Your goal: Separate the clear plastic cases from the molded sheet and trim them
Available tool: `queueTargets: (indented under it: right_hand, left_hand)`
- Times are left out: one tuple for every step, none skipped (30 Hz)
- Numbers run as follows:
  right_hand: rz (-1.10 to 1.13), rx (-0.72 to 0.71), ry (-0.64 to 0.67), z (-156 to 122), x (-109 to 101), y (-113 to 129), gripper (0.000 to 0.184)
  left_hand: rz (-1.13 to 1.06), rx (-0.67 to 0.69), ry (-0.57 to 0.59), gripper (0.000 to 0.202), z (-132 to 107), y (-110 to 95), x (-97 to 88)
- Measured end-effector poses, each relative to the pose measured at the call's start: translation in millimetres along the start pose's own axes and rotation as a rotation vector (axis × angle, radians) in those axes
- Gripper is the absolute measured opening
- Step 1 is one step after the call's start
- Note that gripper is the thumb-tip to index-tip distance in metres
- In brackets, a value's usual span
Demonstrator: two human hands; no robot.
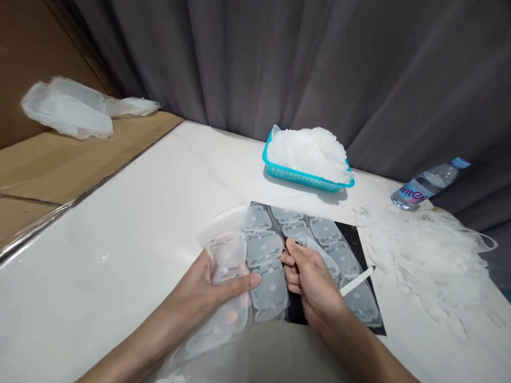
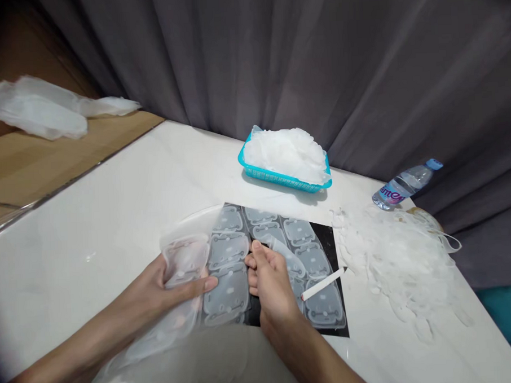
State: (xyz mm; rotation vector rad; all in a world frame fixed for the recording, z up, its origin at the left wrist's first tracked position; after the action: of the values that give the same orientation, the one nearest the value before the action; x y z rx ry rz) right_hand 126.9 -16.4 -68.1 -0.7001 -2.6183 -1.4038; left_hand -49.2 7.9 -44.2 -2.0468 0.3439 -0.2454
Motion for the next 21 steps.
queueTargets:
  right_hand:
    - [0.006,0.000,0.003,0.2,0.5,0.9,0.069]
    - [0.009,0.001,0.006,0.3,1.0,1.7,0.068]
    - [0.011,0.002,0.007,0.4,1.5,2.3,0.067]
    - [0.012,0.003,0.004,0.4,2.0,2.9,0.065]
    - [0.013,0.002,0.000,0.5,2.4,3.4,0.063]
    - [0.014,0.000,-0.005,0.6,3.0,3.8,0.061]
    - [0.017,-0.002,-0.008,0.8,3.7,4.3,0.059]
    - [0.022,-0.003,-0.014,1.0,4.4,4.7,0.058]
    - [0.029,-0.002,-0.018,1.3,5.1,5.2,0.057]
    - [0.035,-0.001,-0.022,1.7,5.8,5.8,0.057]
    - [0.038,0.003,-0.026,2.1,6.5,6.4,0.056]
    - [0.038,0.008,-0.029,2.6,7.1,7.0,0.056]
    - [0.034,0.011,-0.033,3.0,7.6,7.6,0.056]
    - [0.030,0.011,-0.035,3.5,8.1,8.3,0.055]
    - [0.028,0.012,-0.037,3.9,8.6,8.9,0.055]
    - [0.028,0.013,-0.039,4.4,9.0,9.4,0.054]
    - [0.034,0.014,-0.040,4.8,9.5,9.7,0.054]
    - [0.043,0.014,-0.040,5.4,10.0,9.9,0.053]
    - [0.054,0.014,-0.040,6.0,10.5,9.9,0.053]
    - [0.063,0.013,-0.038,6.8,11.0,9.9,0.053]
    - [0.066,0.009,-0.035,7.6,11.6,10.0,0.053]
  left_hand:
    - [0.002,0.012,-0.012,0.052,-0.1,0.3,-0.1]
    - [0.003,0.022,-0.026,0.052,-0.3,0.3,-0.1]
    - [0.005,0.026,-0.035,0.054,-0.7,0.2,0.2]
    - [0.009,0.024,-0.040,0.054,-1.2,-0.1,0.5]
    - [0.016,0.018,-0.042,0.054,-1.6,-0.4,0.7]
    - [0.023,0.011,-0.041,0.052,-1.8,-0.9,0.8]
    - [0.024,0.005,-0.038,0.051,-1.8,-1.3,0.7]
    - [0.021,-0.002,-0.031,0.051,-1.6,-1.6,0.4]
    - [0.015,-0.007,-0.022,0.052,-1.2,-1.8,-0.1]
    - [0.009,-0.012,-0.012,0.053,-0.7,-1.7,-0.6]
    - [0.004,-0.015,-0.004,0.054,-0.1,-1.5,-1.3]
    - [0.001,-0.015,0.000,0.054,0.4,-1.1,-2.0]
    - [0.000,-0.015,0.001,0.053,0.7,-0.6,-2.8]
    - [0.001,-0.012,0.000,0.050,1.0,-0.2,-3.5]
    - [0.002,-0.007,-0.004,0.047,1.0,0.1,-4.1]
    - [0.005,-0.001,-0.007,0.045,0.9,0.2,-4.4]
    - [0.008,0.002,-0.006,0.043,0.6,0.1,-4.5]
    - [0.012,0.001,-0.001,0.043,0.2,-0.1,-4.2]
    - [0.015,-0.003,0.001,0.043,-0.4,-0.5,-3.7]
    - [0.015,-0.007,-0.004,0.044,-1.1,-1.0,-3.1]
    - [0.011,-0.009,-0.012,0.046,-1.8,-1.7,-2.4]
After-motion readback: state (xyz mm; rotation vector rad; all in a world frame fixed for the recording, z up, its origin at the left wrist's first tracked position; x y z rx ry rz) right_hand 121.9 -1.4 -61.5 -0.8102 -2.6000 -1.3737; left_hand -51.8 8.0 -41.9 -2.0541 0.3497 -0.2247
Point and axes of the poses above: each hand's wrist, its own z-axis towards the middle knuckle, its own x-axis out of the palm, y = z × x, the point moved 3 cm from there along z, towards the middle knuckle, and after that the axes turned 4 degrees about x, right-handed, at the moved point
